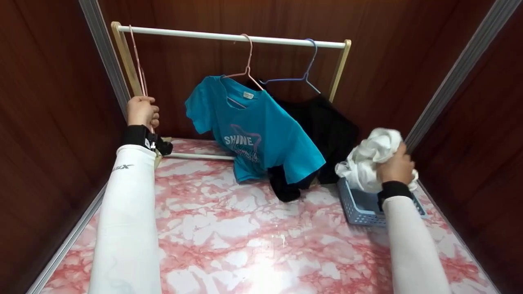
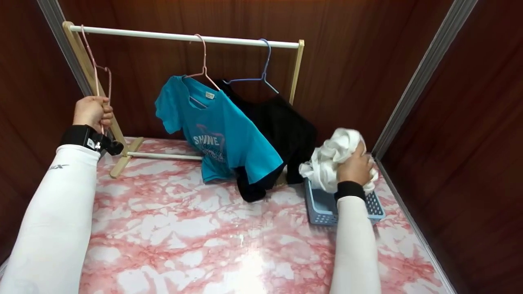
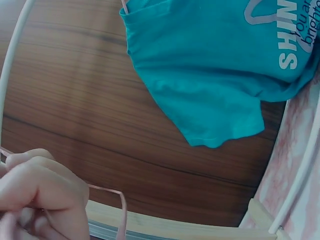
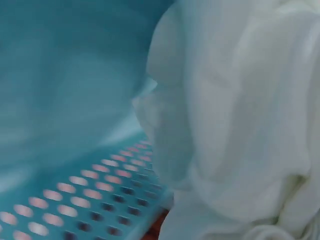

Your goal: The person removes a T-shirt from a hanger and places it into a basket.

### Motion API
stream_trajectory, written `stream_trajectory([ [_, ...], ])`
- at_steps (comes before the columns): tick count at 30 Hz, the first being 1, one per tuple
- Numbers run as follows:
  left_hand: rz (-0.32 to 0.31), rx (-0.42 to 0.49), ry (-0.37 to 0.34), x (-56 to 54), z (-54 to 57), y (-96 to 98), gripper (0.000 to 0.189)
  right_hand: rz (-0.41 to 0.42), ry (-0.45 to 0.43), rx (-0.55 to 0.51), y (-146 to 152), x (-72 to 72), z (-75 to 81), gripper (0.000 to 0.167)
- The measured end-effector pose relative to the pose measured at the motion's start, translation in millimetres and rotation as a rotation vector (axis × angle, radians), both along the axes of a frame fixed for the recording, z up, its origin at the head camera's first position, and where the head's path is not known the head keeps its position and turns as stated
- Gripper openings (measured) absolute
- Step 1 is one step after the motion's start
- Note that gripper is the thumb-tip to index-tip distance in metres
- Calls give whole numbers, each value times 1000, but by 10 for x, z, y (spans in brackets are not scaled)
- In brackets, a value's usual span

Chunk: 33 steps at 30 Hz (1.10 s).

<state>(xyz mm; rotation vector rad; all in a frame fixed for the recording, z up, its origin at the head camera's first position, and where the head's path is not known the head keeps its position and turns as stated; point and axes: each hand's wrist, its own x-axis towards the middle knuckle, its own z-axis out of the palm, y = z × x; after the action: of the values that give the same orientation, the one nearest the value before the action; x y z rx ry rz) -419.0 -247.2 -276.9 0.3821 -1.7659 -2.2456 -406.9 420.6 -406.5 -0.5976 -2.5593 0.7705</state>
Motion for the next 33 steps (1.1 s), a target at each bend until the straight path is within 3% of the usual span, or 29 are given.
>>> stream_trajectory([
  [4,-1,8,-15,-2,-27,-3,21,43,-173,-33,-7,-12,-217,108],
  [6,-8,11,-17,-2,-32,1,21,113,-292,-20,-21,14,-257,108],
  [9,-17,12,-23,3,-31,11,20,254,-461,24,-43,82,-223,109],
  [12,-24,-10,-32,13,-35,19,19,386,-571,67,-56,146,-151,114],
  [15,-17,-51,-52,15,-54,25,21,446,-614,76,-62,190,-109,120],
  [20,20,-149,-82,27,-126,37,26,446,-638,67,-55,230,-119,125],
  [23,17,-212,-61,47,-202,24,46,430,-639,69,-53,233,-144,124],
  [26,12,-231,-9,77,-293,5,52,416,-651,70,-55,231,-155,125],
  [28,6,-232,22,100,-345,-2,53,409,-659,58,-44,220,-161,125],
  [33,-23,-126,74,162,-402,22,58,416,-676,6,11,185,-141,129],
])
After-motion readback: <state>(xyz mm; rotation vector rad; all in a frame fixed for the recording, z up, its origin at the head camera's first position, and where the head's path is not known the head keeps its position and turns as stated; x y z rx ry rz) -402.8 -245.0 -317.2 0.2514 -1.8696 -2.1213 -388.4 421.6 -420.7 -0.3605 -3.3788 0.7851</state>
